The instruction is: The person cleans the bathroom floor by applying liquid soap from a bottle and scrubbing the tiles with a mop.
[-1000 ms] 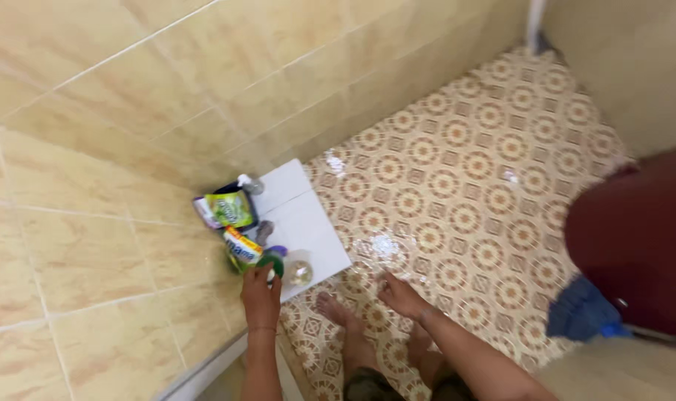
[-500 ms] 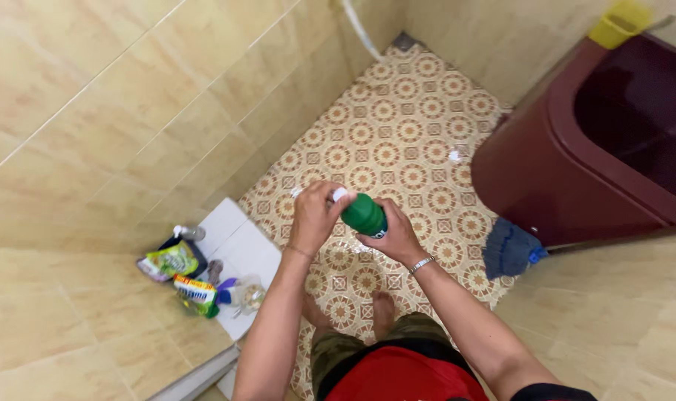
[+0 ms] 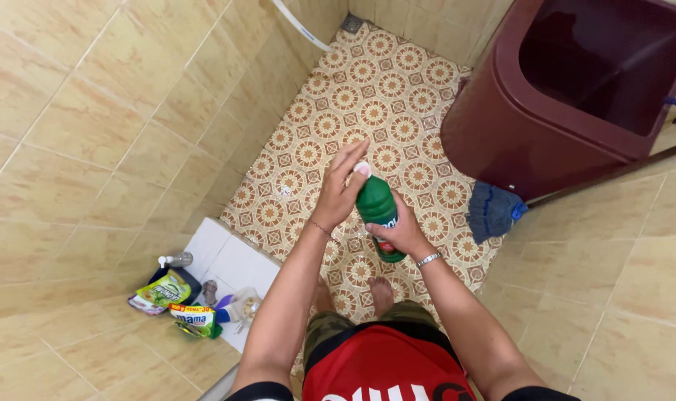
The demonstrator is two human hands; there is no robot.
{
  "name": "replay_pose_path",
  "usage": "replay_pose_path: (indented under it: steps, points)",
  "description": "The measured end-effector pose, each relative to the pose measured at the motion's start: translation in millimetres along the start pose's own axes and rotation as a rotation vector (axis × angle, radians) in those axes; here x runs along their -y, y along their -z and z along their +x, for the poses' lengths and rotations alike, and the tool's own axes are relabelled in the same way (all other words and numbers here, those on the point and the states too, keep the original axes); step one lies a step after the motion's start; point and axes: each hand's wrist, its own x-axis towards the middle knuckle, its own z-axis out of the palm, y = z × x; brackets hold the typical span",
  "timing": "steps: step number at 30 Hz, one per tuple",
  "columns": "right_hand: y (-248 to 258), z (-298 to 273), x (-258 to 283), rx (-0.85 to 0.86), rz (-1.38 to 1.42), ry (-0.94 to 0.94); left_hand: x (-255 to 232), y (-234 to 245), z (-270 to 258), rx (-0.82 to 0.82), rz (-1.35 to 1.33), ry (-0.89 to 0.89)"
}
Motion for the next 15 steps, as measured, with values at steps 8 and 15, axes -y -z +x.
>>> replay_pose_path:
  steps: [8, 15]
  points:
    - [-28, 19, 14, -0.033, 0.002, -0.061, 24, 27, 27, 0.073, 0.138, 0.238]
    - [-70, 33, 38, -0.107, -0.328, -0.087, 25, 65, 40, 0.106, 0.91, 0.594]
